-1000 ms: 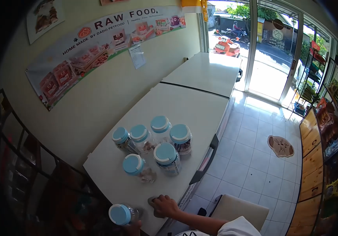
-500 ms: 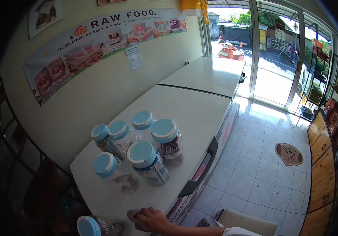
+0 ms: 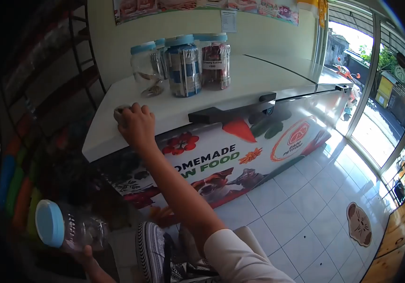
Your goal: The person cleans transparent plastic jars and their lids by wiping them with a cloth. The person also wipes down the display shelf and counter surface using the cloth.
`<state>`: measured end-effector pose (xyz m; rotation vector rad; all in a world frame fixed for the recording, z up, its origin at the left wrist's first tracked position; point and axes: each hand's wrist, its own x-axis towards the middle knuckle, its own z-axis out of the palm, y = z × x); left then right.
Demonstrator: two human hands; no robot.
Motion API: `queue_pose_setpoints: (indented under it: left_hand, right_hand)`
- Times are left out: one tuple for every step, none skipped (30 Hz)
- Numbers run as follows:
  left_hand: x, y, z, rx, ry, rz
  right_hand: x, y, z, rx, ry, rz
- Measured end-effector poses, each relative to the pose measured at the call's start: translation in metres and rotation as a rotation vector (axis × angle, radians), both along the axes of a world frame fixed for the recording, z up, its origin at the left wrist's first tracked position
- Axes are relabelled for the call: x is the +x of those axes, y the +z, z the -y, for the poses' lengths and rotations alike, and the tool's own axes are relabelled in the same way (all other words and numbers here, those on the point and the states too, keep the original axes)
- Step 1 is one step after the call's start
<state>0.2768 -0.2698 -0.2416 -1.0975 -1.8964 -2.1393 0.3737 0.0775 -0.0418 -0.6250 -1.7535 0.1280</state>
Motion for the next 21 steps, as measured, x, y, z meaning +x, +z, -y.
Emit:
queue_pose_setpoints:
  left_hand:
    - [0.011, -0.009, 0.021, 0.016, 0.023, 0.024]
    - [0.022, -0.016, 0.040, 0.015, 0.032, 0.046]
    - [0.031, -0.019, 0.055, 0.014, 0.038, 0.063]
    - [0.041, -0.022, 0.064, 0.015, 0.009, 0.104]
    - [0.052, -0.026, 0.069, 0.012, -0.032, 0.154]
    - [0.065, -0.027, 0.071, 0.018, -0.100, 0.251]
    - [0.077, -0.027, 0.073, 0.024, -0.161, 0.349]
    - [0.075, -0.047, 0.078, 0.020, -0.213, 0.330]
    - [0.080, -0.046, 0.079, 0.032, -0.183, 0.326]
    - [0.090, -0.038, 0.070, 0.079, -0.210, 0.290]
    - [0.097, -0.031, 0.062, 0.126, -0.240, 0.252]
    - [0.099, -0.030, 0.057, 0.132, -0.217, 0.244]
    - [0.098, -0.029, 0.052, 0.155, -0.271, 0.247]
    - [0.099, -0.027, 0.046, 0.181, -0.322, 0.248]
    - [0.103, -0.021, 0.042, 0.192, -0.291, 0.240]
    - [0.108, -0.014, 0.040, 0.132, -0.334, 0.331]
    - [0.103, -0.016, 0.039, 0.105, -0.342, 0.376]
    - [0.099, -0.017, 0.037, 0.078, -0.350, 0.421]
    - [0.090, -0.032, 0.032, -0.051, -0.245, 0.195]
    - [0.088, -0.042, 0.029, -0.188, -0.146, -0.023]
    - [0.088, -0.024, 0.026, -0.330, -0.051, -0.191]
  right_hand:
    - [0.004, 0.005, -0.001, -0.062, 0.059, 0.072]
    - [0.007, 0.009, -0.001, -0.025, 0.005, 0.033]
    - [0.010, 0.015, -0.002, 0.011, -0.049, -0.015]
    - [0.012, 0.026, -0.006, 0.072, -0.147, -0.018]
    - [0.015, 0.036, -0.014, 0.290, -0.286, -0.111]
    - [0.022, 0.046, -0.019, 0.357, -0.297, -0.120]
    - [0.021, 0.050, -0.035, 0.347, -0.335, -0.073]
    - [0.026, 0.052, -0.043, 0.158, -0.287, 0.131]
    - [0.032, 0.047, -0.052, -0.069, -0.216, 0.369]
    - [0.029, 0.040, -0.061, -0.246, -0.263, 0.567]
    - [0.031, 0.034, -0.064, -0.364, -0.205, 0.665]
    - [0.026, 0.024, -0.079, -0.300, -0.199, 0.539]
    - [0.026, 0.017, -0.081, -0.220, -0.190, 0.493]
    - [0.023, 0.013, -0.084, -0.136, -0.231, 0.407]
    - [0.025, 0.014, -0.079, 0.047, -0.268, 0.298]
    - [0.026, 0.012, -0.071, 0.229, -0.339, 0.264]
    - [0.036, 0.016, -0.041, 0.300, -0.304, 0.249]
    - [0.042, 0.014, -0.011, 0.355, -0.245, 0.189]
    - [0.052, 0.006, 0.028, 0.340, -0.107, 0.173]
    - [0.063, -0.012, 0.064, 0.180, 0.197, 0.206]
    - [0.078, -0.038, 0.101, -0.102, 0.503, 0.353]
